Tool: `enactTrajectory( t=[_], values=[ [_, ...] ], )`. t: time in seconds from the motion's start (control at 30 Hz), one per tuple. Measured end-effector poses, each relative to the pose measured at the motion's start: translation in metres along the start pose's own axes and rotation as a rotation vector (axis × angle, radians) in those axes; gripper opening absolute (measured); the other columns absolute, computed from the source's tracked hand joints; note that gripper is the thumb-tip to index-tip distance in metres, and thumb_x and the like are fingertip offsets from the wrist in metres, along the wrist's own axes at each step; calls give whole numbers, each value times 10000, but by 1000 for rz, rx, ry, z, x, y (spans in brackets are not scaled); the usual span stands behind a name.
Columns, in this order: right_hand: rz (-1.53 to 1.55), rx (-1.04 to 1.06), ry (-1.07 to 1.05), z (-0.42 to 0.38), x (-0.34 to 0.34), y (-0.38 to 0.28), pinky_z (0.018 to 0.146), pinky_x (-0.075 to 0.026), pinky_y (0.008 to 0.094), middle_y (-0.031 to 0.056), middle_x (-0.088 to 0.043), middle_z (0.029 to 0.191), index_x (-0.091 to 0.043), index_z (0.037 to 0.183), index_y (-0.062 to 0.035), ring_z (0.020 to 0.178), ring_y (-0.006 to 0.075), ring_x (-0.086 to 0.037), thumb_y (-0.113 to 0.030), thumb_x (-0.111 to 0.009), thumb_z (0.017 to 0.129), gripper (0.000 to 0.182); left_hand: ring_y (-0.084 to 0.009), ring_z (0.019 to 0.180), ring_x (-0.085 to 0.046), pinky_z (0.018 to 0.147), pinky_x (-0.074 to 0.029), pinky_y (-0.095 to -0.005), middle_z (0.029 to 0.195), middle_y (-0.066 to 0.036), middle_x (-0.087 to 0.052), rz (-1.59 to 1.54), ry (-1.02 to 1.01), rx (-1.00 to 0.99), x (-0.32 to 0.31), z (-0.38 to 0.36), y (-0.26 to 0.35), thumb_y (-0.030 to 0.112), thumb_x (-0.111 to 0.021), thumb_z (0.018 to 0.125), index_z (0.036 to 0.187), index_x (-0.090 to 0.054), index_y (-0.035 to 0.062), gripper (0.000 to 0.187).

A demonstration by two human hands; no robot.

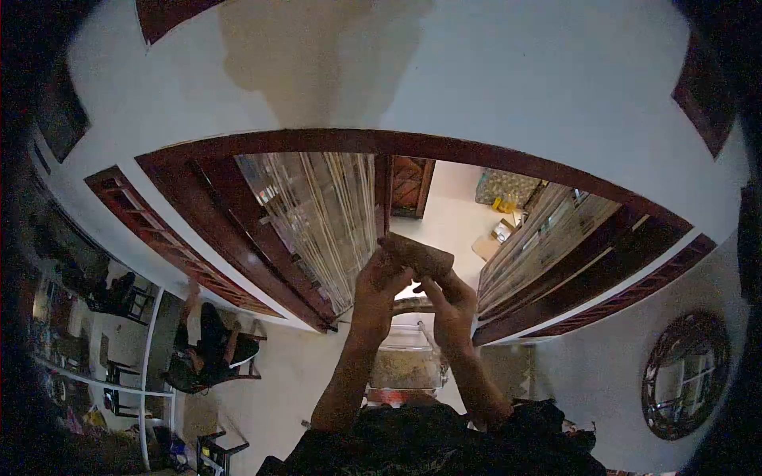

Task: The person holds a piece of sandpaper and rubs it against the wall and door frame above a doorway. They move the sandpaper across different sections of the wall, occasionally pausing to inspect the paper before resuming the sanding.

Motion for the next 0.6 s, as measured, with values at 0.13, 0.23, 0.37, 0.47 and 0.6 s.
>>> enactTrajectory(
  t=[0.13, 0.23, 0.37, 0.47, 0.6],
  values=[
    [-4, 63, -161, 10, 7, -7, 785, -494, 314, 131, -631, 1047, -588, 1126, 47, 927, 185, -597, -9, -570, 850, 281, -135, 823, -593, 710, -480, -296, 924, -75, -641, -210, 99, 162, 12, 1, -2, 153, -627, 867, 1090, -581, -16, 283],
    [70, 30, -230, 18, 21, -8, 774, -494, 288, 91, -639, 985, -606, 1074, 47, 896, 141, -597, -75, -595, 861, 245, -139, 803, -600, 687, -487, -294, 899, -79, -647, -18, 70, 137, 8, 2, 12, 153, -655, 848, 1041, -610, -21, 264],
    [456, 44, -40, 27, 32, -5, 757, -482, 295, 82, -619, 903, -588, 999, 29, 834, 165, -589, -93, -571, 861, 185, -146, 769, -609, 668, -496, -282, 888, -85, -653, 145, -9, 177, 1, -9, 8, 133, -674, 833, 1026, -619, -27, 257],
    [679, -29, -129, 25, 16, -12, 815, -472, 336, 105, -600, 986, -553, 1047, 17, 896, 203, -574, -80, -559, 863, 208, -149, 805, -631, 690, -508, -279, 895, -107, -671, 184, 65, 167, -12, -17, -1, 74, -697, 807, 980, -645, -32, 209],
    [412, 94, -102, 22, 18, -4, 961, -413, 418, 153, -570, 1143, -494, 1178, 19, 1062, 282, -546, -160, -606, 862, 380, -131, 819, -628, 719, -508, -264, 929, -103, -670, 165, 141, 9, -31, -27, 2, 8, -692, 799, 949, -651, -42, 163]
  ],
)
Point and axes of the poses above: each hand's wrist, its own z-axis towards the middle knuckle, its own x-axis out of the back of the hand, y = z × x, the point moved 4 cm from there along z, towards the middle knuckle
